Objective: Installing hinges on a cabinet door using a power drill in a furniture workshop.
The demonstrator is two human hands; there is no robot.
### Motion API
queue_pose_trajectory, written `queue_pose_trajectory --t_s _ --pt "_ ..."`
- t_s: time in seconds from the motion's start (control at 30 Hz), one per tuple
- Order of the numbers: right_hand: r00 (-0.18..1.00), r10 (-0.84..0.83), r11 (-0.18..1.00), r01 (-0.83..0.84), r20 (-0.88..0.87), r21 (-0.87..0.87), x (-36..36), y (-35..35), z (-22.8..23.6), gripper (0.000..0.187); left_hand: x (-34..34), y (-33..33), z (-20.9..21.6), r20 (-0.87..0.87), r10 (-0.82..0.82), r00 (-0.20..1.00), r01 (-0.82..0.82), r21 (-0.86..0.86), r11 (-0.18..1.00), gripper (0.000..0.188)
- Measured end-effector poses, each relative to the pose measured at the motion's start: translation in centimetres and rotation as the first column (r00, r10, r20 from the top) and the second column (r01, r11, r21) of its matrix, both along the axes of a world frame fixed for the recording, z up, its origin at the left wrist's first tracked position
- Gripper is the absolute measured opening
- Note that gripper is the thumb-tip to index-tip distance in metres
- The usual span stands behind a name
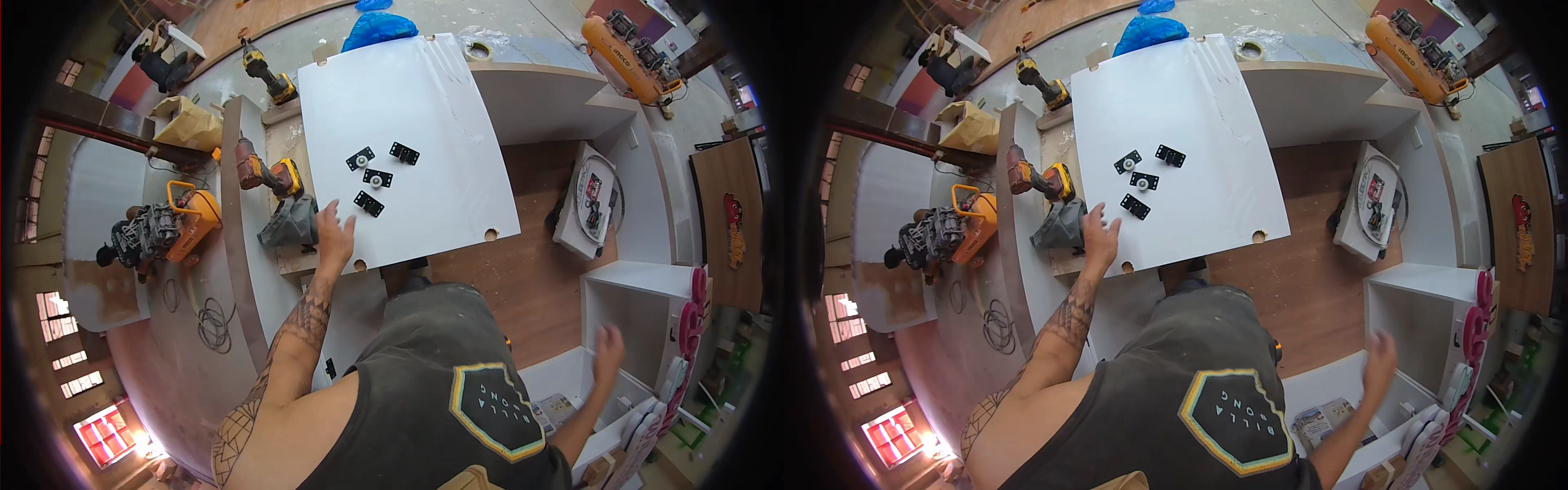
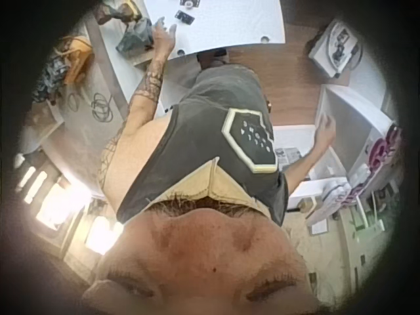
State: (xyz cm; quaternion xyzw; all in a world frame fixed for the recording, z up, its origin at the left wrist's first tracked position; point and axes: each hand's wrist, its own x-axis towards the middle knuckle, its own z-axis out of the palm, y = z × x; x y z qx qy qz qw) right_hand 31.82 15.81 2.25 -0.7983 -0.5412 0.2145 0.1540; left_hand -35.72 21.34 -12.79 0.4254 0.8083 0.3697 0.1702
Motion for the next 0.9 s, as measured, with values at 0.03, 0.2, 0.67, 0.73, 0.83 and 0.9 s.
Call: queue_pose_trajectory --t_s 0.03,0.2,0.67,0.73,0.83,0.9 --pt "0.991 0.124 0.99 -0.127 -0.049 -0.061 -6.0 3.7 -0.1 0.038 -0.3 1.5 -0.7 -0.03 -0.019 0.999 0.019 -0.022 1.0 0.038" --pt "0.77 0.58 0.768 -0.626 -0.265 -0.139 -22.9 11.9 -6.0 0.037 -3.0 4.5 -4.1 0.124 -0.194 0.973 0.209 -0.117 0.971 0.03" --pt "0.277 0.838 0.238 -0.961 -0.469 -0.142 -40.0 17.1 -14.1 0.032 0.7 -8.7 -2.7 0.643 0.308 0.701 -0.207 -0.229 0.951 0.022" --pt "0.211 0.863 0.177 -0.977 -0.458 -0.117 -40.1 16.5 -14.4 0.031 2.0 -9.8 -3.9 0.615 0.369 0.697 -0.345 -0.164 0.924 0.021" --pt "0.118 0.918 0.1 -0.993 -0.38 -0.067 -38.9 15.3 -16.3 0.03 3.5 -10.9 -4.6 0.486 0.348 0.801 -0.317 -0.148 0.937 0.019" --pt "0.043 0.922 0.051 -0.999 -0.386 0.009 -38.9 13.8 -19.4 0.026 3.2 -11.2 -5.0 0.42 0.365 0.831 -0.33 -0.155 0.931 0.019"
